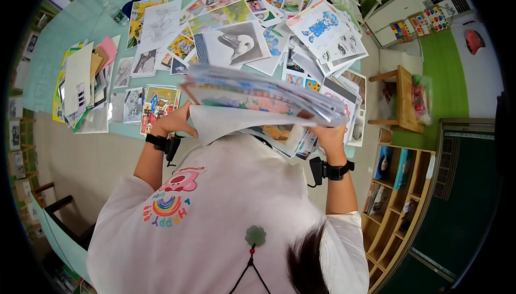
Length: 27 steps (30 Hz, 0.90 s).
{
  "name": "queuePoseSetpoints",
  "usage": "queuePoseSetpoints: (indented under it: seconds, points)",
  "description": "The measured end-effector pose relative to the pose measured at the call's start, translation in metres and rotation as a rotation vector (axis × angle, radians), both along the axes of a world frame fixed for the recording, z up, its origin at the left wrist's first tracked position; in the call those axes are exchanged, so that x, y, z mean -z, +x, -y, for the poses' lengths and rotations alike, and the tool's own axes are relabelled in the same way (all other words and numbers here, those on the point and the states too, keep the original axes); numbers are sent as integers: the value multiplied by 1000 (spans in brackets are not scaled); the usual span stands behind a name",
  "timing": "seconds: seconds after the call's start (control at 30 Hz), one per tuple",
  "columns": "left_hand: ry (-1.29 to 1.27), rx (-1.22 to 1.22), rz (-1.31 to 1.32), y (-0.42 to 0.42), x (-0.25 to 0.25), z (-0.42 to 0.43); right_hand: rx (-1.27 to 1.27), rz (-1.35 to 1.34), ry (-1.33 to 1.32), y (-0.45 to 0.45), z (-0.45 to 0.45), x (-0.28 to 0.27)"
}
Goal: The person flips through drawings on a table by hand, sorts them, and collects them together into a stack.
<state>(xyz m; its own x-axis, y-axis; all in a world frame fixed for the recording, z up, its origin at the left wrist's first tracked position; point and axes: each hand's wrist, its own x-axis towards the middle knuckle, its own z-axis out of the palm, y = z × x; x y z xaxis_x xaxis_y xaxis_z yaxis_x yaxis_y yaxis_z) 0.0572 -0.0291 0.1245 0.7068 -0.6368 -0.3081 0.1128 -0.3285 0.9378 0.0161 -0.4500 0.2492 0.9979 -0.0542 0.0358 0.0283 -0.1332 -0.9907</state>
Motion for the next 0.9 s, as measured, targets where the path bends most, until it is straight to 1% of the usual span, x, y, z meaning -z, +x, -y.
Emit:
queuePoseSetpoints:
  seconds: [0.03, 0.1, 0.13, 0.2, 0.23, 0.27, 0.3, 0.33, 0.37, 0.43, 0.47, 0.53, 0.57, 0.6, 0.63, 0.67, 0.7, 0.73, 0.77, 0.8, 0.9]
  points:
    - [166, 35, 145, 0, 7, -1, -7, 28, -32, 1, -2, -4]
    - [109, -33, 216, -3, 14, -10, -26, 77, -98, 1, -8, -14]
    - [88, -50, 234, 4, 0, -5, -26, 45, -66, 1, -6, -10]
    - [-65, -224, 66, 4, -39, 17, -22, -13, 0, 2, 4, 11]
    - [-148, -314, -9, 4, -62, 29, -95, 55, -147, 4, 12, 22]
    - [-200, -300, 48, 9, -75, 42, -172, 121, -293, 4, 23, 34]
    - [-251, -288, 105, 14, -79, 46, -174, 140, -304, 5, 26, 45]
    - [-23, -147, 603, 18, -18, 13, -176, 160, -316, 6, 28, 56]
    - [-148, -329, 222, 21, -16, 23, -177, 179, -328, 8, 31, 66]
    - [-200, -436, 225, 23, -30, 37, -98, 171, -336, 12, 15, 56]
    - [-142, -411, 226, 22, -40, 40, -74, 45, -284, 10, 18, 67]
    - [-22, -361, 227, 22, -60, 43, -137, 149, -244, 15, 15, 70]
    - [-77, -332, 220, 22, -60, 44, -167, 200, -220, 19, 13, 72]
    - [-132, -301, 215, 24, -60, 46, -200, 190, -173, 21, 19, 95]
    - [-190, -269, 212, 26, -61, 48, -198, 108, -156, 18, 18, 106]
    - [-253, -185, 264, 27, -57, 51, -199, 27, -140, 15, 16, 116]
    - [-224, -167, 240, 28, -39, 53, -202, -51, -126, 14, 17, 128]
    - [-194, -152, 218, 30, -9, 52, -235, -65, -184, 12, 22, 158]
    - [-162, -136, 194, 31, 17, 50, -223, -82, -164, 14, 25, 172]
    - [-137, -87, 287, 31, 24, 51, -211, -100, -144, 15, 25, 178]
    - [-133, -271, 62, 32, 40, 50, -179, -123, -59, 17, 26, 190]
